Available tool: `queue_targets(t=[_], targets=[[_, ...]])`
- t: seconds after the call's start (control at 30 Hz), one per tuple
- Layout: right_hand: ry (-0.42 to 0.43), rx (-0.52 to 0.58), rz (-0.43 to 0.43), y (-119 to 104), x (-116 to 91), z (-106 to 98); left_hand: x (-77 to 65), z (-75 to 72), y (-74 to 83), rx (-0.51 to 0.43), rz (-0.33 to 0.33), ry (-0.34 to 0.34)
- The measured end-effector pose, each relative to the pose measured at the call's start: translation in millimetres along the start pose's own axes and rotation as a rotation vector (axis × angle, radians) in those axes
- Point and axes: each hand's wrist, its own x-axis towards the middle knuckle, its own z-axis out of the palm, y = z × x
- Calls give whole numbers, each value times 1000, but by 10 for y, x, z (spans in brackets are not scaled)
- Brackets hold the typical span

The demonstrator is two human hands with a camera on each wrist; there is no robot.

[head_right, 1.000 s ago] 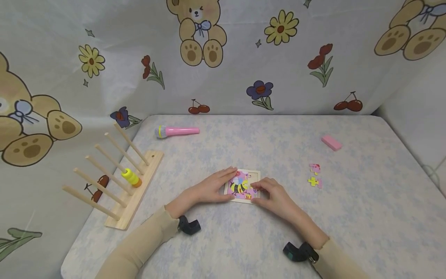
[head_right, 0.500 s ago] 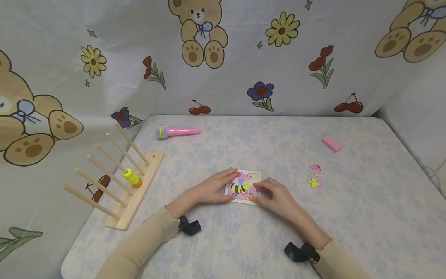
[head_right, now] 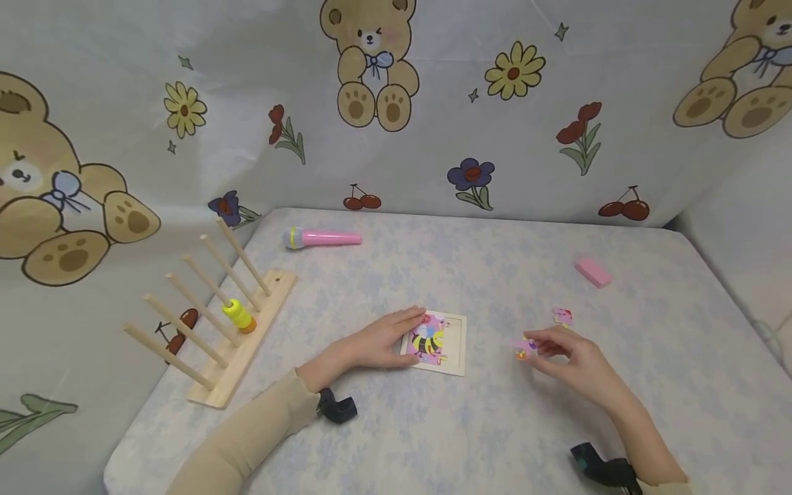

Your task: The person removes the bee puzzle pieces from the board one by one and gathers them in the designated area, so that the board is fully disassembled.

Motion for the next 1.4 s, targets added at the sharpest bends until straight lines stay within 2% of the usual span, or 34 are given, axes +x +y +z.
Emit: queue_targets(t=[0.2,0.33,0.43,0.87,1.07,1.23,1.33,1.4], targets=[[-16,-4,53,233,-221,-159,-13,-29,0,-3,2,4],[-36,-11,108,348,-304,-190,-19,-34,13,-11,-1,2],[-31,-46,117,392,-341,-189,-24,-24,25,-14,0,-1],[51,-233,17,447,-331,-138,-32,-13,12,-16,21,16],[32,-278,-53,459,-329,-138,-46,-11,23,-14,15,8],[33,-328,-20,357,-231,-195,-45,4,23,-20,14,1],[75,-329,-5,168,-81,-231,-29,2,11,-17,24,10],[110,-290,-1,19,49,-212,-13,-5,6,-16,23,15]])
